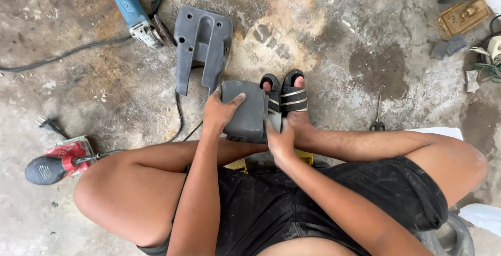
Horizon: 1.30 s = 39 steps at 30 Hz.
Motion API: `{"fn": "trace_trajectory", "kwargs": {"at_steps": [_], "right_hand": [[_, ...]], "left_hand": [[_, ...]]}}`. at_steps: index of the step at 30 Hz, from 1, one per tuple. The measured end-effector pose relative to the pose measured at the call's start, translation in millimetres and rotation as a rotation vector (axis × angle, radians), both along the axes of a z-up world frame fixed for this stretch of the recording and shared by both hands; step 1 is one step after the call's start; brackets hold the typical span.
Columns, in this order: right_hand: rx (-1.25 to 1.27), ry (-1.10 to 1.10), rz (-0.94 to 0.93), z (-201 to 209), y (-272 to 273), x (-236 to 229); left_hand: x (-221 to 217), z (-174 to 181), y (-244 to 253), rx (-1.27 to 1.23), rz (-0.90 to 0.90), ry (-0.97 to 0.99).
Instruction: The person sits on the floor and sands a gray plastic object using a sanding block. They hold the object with one hand and rub the sanding block against its surfaces and edges, rotating it to work on different sides.
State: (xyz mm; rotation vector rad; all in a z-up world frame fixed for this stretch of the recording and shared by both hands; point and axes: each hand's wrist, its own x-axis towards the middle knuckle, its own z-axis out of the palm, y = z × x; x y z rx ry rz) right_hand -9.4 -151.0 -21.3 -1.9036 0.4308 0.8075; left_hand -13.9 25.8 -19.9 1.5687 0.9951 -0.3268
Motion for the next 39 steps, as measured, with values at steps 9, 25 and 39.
{"fn": "trace_trajectory", "kwargs": {"at_steps": [9, 25, 39], "right_hand": [[0.035, -0.055, -0.043, -12, 1, -2], [-0.003, -0.092, -0.046, -49, -2, 5], [-0.07, -0.042, -0.04, -26, -8, -21]], "left_hand": [[-3, 2, 5, -0.04, 0.0, 0.03], [-3, -6, 1, -0.005, -0.016, 0.006], [-4, -7, 5, -0.025, -0.041, 0.017]]}}
